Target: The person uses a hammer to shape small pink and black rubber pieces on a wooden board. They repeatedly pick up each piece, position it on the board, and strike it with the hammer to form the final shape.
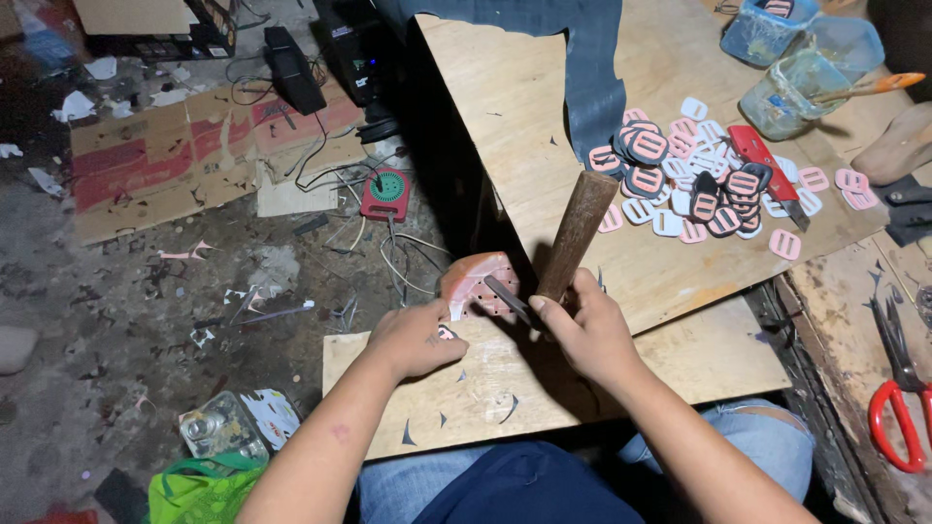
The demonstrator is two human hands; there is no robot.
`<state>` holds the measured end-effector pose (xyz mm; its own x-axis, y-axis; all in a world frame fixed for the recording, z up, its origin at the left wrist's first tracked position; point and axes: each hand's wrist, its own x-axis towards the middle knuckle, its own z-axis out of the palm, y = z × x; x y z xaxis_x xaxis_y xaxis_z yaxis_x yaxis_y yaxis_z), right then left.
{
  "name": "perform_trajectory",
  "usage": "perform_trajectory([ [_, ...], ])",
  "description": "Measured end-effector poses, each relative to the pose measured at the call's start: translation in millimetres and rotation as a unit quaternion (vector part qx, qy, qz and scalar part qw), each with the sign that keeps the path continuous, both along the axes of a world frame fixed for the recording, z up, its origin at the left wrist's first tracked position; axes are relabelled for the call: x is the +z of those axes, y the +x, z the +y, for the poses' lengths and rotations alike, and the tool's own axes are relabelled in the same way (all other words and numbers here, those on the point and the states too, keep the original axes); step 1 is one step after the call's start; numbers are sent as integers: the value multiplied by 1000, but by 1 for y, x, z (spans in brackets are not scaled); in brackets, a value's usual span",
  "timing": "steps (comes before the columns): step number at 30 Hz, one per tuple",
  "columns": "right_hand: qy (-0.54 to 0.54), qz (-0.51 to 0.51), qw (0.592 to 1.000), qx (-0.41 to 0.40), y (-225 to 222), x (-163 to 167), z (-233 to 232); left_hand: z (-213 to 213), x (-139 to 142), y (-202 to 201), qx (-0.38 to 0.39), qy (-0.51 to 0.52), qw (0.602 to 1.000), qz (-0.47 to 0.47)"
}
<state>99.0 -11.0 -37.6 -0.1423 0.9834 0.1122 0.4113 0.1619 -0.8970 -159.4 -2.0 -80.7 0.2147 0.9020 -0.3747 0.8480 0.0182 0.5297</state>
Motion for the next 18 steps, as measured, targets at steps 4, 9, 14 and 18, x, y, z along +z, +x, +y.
perform_trajectory([
  [4, -126, 20, 992, -4, 1, 5, -4, -12, 7, -3, -41, -18, 999, 0],
  [9, -174, -34, 984, -1, -3, 1, -12, -29, 5, 1, -90, -17, 996, -6],
  [14, -106, -121, 987, -5, -16, -24, -30, -52, -8, -3, -83, 22, 994, -70],
  [18, -94, -41, 995, -1, -24, -44, -51, -64, -10, -14, -56, 135, 981, -129],
])
